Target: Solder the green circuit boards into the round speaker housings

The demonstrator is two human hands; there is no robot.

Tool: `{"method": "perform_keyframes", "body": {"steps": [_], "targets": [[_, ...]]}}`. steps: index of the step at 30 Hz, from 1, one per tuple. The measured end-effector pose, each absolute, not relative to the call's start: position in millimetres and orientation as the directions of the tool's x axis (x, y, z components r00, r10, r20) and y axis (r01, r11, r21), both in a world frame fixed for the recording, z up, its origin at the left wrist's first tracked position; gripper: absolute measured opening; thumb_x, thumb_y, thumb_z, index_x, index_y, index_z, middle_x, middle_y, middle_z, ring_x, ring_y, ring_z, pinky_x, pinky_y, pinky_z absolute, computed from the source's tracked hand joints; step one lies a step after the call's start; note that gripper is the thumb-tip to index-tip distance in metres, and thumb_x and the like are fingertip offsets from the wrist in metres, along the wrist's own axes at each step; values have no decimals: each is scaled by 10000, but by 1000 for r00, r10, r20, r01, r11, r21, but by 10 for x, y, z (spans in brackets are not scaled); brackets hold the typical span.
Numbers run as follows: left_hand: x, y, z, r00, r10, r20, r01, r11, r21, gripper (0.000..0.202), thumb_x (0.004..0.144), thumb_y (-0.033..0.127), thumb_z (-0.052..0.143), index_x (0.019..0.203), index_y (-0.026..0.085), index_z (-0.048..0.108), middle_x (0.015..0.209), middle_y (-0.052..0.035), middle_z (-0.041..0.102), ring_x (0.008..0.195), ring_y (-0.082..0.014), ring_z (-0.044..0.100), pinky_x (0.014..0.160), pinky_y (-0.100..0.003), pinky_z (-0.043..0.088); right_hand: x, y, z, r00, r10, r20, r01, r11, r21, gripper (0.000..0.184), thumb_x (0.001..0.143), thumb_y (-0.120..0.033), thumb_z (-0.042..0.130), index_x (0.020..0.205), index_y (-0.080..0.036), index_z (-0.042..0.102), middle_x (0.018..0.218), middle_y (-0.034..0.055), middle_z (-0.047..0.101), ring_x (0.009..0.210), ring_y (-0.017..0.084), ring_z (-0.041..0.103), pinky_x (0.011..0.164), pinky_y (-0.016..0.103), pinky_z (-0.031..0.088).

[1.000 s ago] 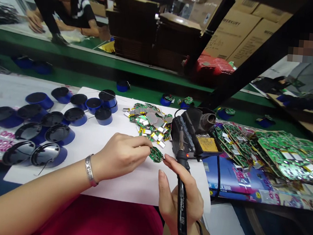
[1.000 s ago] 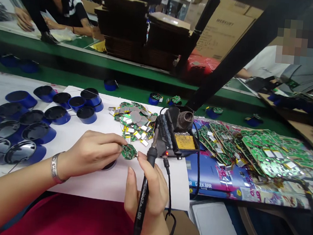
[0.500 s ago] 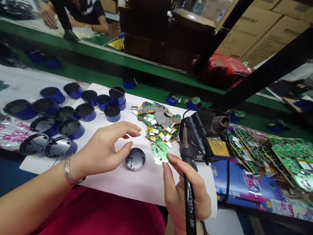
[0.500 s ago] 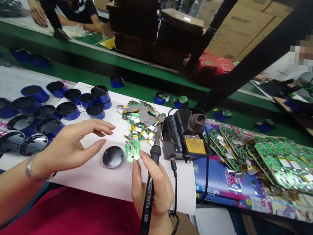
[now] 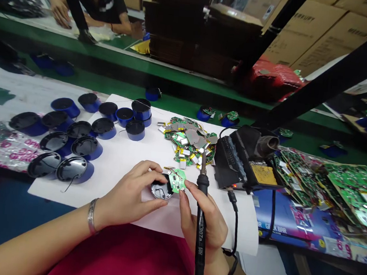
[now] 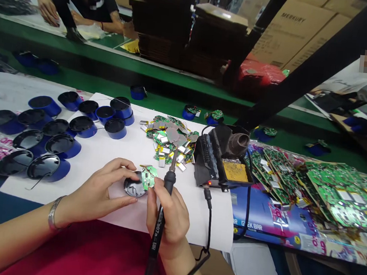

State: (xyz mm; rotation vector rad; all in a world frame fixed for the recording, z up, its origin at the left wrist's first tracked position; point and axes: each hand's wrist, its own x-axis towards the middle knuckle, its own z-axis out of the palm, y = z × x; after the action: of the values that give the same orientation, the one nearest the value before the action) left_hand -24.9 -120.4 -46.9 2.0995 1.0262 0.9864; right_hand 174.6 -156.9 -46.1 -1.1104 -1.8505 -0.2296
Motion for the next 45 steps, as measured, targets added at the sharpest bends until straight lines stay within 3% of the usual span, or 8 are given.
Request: {"method": "perform_keyframes", "body": {"steps": [2, 5, 10, 17, 34, 43, 45], "targets": [[-256, -1205, -433, 406, 817, 409, 358, -554, 752, 83, 865, 181, 679, 933, 191, 725, 1083, -88, 614, 1071, -200, 600, 928, -329, 517, 1729, -1577, -466, -165, 605, 779, 734, 603, -312, 489, 765, 11, 733, 1211, -135, 596, 1042, 88, 752, 927, 168, 729, 848, 282, 624], [-265, -1181, -401, 385, 837, 390, 286, -510, 811, 102, 874, 142, 666, 860, 189, 755, 982, -62, 670, 951, -156, 648, 855, -263, 530, 1695, -1582, -483, -189, 623, 759, 683, 639, -354, 517, 770, 27, 712, 1240, -149, 584, 1056, 88, 746, 949, 176, 723, 836, 301, 626], [-229, -1144, -383, 380, 900, 213, 226, -314, 922, 97, 857, 147, 698, 898, 185, 777, 870, -15, 759, 823, -124, 695, 787, -210, 539, 1657, -1549, -543, -242, 629, 739, 621, 685, -380, 498, 778, 55, 674, 1234, -122, 583, 1009, 124, 737, 905, 195, 704, 761, 340, 620], [-162, -1117, -341, 420, 895, 150, 279, -285, 917, 149, 877, 164, 653, 928, 197, 789, 877, -9, 774, 788, -135, 697, 725, -219, 529, 1685, -1505, -492, -233, 640, 732, 599, 688, -410, 516, 767, 48, 679, 1242, -123, 574, 993, 122, 723, 873, 204, 656, 737, 380, 581], [-130, -1085, -298, 430, 896, 109, 298, -255, 920, 145, 884, 209, 638, 896, 197, 783, 832, -16, 750, 759, -146, 663, 690, -246, 494, 1650, -1523, -364, -35, 817, 576, 494, 515, -700, 430, 834, -17, 646, 1195, -237, 571, 949, 16, 715, 867, 149, 684, 813, 320, 575], [-130, -1106, -262, 437, 891, 121, 323, -281, 904, 134, 878, 206, 629, 895, 202, 762, 819, -5, 721, 742, -130, 631, 678, -238, 473, 1647, -1520, -332, -4, 835, 550, 535, 467, -704, 365, 846, -71, 650, 1160, -244, 585, 903, -6, 717, 797, 126, 688, 719, 254, 567], [-131, -1105, -233, 458, 887, 58, 317, -224, 921, 152, 890, 220, 605, 885, 197, 755, 828, -7, 728, 749, -134, 643, 685, -239, 480, 1640, -1515, -327, -2, 839, 544, 541, 458, -705, 355, 846, -86, 653, 1156, -247, 587, 882, -11, 721, 762, 125, 688, 694, 254, 570]]}}
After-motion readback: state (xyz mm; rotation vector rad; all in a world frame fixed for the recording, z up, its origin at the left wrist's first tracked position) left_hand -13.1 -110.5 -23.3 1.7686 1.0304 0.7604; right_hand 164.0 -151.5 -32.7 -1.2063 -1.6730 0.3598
